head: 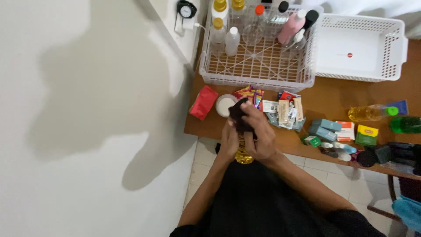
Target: The person wipes various laundry-related items with a black cloth and places them into a white plastic basket. They handle bottles of liquid detergent, a green pump bottle, a red and green packet, a white tub, and small blue boxes, cleaning each before stacking them in the basket.
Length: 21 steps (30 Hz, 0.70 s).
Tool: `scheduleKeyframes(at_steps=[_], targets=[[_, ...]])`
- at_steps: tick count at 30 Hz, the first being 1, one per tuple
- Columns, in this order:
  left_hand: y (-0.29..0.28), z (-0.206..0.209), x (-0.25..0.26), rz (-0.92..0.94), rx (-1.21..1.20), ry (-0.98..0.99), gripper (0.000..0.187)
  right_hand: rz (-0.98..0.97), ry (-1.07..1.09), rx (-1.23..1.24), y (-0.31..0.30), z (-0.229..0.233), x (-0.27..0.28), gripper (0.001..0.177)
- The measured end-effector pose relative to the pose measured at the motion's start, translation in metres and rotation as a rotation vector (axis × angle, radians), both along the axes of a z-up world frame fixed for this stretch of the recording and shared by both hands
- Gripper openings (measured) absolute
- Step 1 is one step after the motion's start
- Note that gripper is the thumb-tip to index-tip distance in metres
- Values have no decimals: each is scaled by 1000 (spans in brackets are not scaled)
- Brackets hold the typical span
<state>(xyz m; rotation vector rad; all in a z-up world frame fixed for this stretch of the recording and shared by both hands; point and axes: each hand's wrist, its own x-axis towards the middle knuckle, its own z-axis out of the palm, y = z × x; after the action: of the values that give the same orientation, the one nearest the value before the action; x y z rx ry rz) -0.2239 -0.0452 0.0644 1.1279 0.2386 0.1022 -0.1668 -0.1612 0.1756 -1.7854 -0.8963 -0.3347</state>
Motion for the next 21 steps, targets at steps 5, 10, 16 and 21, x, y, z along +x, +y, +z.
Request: scheduleKeyframes(at_steps=[5, 10, 16, 21], targets=[[-17, 4, 20, 151, -89, -99, 59, -110, 127, -36, -8, 3, -22, 45], [-20, 38, 25, 166, 137, 11, 54, -333, 1105, -157, -10, 15, 6, 39], [-12, 69, 38, 309, 643, -146, 56, -21, -159, -267, -24, -15, -29, 43], [-33, 76, 40, 752, 141, -128, 84, -58, 1684, 766, -22, -51, -12, 35]])
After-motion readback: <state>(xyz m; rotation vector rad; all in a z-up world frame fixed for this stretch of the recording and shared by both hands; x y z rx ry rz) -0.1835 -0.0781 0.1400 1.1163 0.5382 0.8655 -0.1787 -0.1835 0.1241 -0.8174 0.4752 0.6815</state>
